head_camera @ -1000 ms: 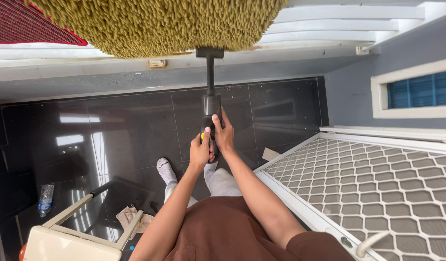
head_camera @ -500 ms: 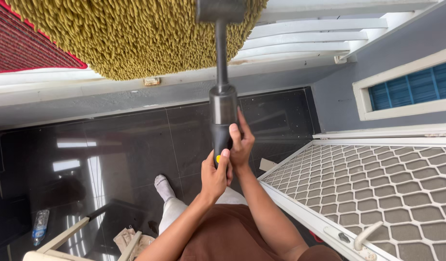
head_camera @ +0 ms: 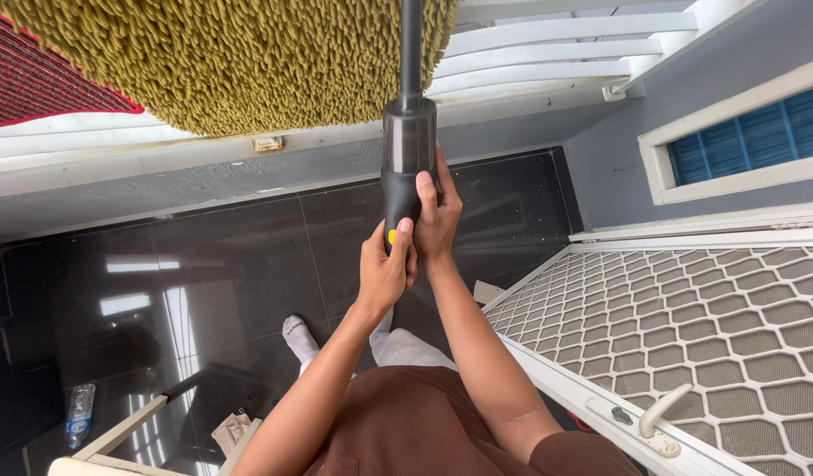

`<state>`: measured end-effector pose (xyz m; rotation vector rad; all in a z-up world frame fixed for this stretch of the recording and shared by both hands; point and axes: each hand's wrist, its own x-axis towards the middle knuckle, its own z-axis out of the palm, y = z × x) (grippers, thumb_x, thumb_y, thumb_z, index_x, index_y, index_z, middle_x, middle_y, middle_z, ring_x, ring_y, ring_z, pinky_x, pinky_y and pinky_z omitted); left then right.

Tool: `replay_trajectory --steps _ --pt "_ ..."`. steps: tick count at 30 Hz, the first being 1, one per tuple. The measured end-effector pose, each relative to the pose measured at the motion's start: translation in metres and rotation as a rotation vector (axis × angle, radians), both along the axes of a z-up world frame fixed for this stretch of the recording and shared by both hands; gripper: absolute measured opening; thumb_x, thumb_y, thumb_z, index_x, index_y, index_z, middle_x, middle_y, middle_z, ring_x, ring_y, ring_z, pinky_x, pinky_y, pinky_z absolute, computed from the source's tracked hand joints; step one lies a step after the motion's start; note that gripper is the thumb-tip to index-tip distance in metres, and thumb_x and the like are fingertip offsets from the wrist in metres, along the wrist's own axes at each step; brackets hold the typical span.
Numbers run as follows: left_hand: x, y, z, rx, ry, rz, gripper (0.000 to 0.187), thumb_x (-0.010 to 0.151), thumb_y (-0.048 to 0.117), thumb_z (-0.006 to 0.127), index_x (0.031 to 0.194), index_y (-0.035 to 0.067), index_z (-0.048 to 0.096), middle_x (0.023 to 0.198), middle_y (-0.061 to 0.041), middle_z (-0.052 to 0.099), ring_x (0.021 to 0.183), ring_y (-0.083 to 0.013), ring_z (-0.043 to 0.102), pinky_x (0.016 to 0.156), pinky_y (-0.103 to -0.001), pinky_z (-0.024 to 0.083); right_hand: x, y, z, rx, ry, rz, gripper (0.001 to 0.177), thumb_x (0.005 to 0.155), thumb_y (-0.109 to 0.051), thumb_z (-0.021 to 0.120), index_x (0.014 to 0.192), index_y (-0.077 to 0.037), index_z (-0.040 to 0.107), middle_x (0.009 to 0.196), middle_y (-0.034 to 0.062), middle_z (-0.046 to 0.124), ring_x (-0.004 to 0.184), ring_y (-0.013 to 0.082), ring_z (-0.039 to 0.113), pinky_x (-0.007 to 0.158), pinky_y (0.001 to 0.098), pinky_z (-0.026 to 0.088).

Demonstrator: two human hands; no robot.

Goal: The person cleans two mats hanging on a balcony railing using a handheld vacuum, moving the vacuum head across the surface of each mat.

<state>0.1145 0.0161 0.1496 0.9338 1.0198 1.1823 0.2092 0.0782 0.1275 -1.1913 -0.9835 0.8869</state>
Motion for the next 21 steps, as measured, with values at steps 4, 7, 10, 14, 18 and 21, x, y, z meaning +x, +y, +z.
replay_trajectory --steps 4,7,10,14,18,21 --pt "0.000 -0.006 -0.032 -0.055 -0.029 0.006 0.041 0.108 0.039 0.049 0.088 0.004 0.053 0.053 0.000 0.050 0.038 -0.0075 0.046 0.035 -0.025 0.036 0.001 -0.007 -0.028 0.064 0.002 0.039 0.058 0.103 -0.032 0.061 0.153 -0.003 0.052 0.139 0.0140 0.067 0.120 0.0169 0.065 0.101 0.0308 0.052" --pt "0.000 -0.010 -0.050 -0.060 0.003 0.002 0.041 0.109 0.039 0.049 0.087 0.005 0.051 0.053 0.000 0.049 0.039 -0.0076 0.045 0.036 -0.025 0.036 0.002 -0.012 -0.044 -0.089 0.030 0.038 0.063 0.098 -0.035 0.060 0.154 -0.007 0.050 0.125 0.0147 0.073 0.105 0.0169 0.068 0.090 0.0302 0.054" --pt "0.000 -0.010 -0.062 -0.100 -0.022 0.000 0.039 0.107 0.040 0.047 0.089 0.006 0.053 0.053 0.000 0.049 0.038 -0.0075 0.044 0.035 -0.025 0.035 0.003 -0.012 -0.057 -0.022 -0.010 0.042 0.061 0.101 -0.035 0.061 0.154 -0.006 0.049 0.137 0.0145 0.068 0.117 0.0177 0.067 0.098 0.0305 0.053" --pt "0.002 -0.012 -0.078 -0.141 -0.042 0.010 0.042 0.108 0.040 0.047 0.085 0.005 0.049 0.053 -0.001 0.048 0.038 -0.0080 0.044 0.035 -0.025 0.036 0.005 -0.015 -0.074 -0.109 -0.060 0.041 0.065 0.099 -0.040 0.061 0.155 -0.007 0.049 0.128 0.0153 0.072 0.108 0.0171 0.069 0.093 0.0302 0.055" --pt "0.003 -0.008 -0.096 -0.205 -0.073 0.016 0.042 0.108 0.040 0.047 0.084 0.005 0.048 0.053 -0.001 0.047 0.037 -0.0087 0.043 0.034 -0.026 0.036 0.006 -0.012 -0.089 -0.201 -0.101 0.040 0.069 0.097 -0.046 0.060 0.154 -0.009 0.049 0.123 0.0149 0.074 0.102 0.0169 0.071 0.088 0.0298 0.056" --pt "0.003 -0.005 -0.109 -0.226 -0.078 0.021 0.043 0.108 0.040 0.048 0.084 0.005 0.047 0.053 -0.001 0.047 0.037 -0.0089 0.043 0.034 -0.026 0.036 0.006 -0.011 -0.099 -0.199 -0.101 0.046 0.069 0.097 -0.046 0.060 0.154 -0.009 0.049 0.125 0.0153 0.073 0.102 0.0169 0.070 0.088 0.0302 0.055"
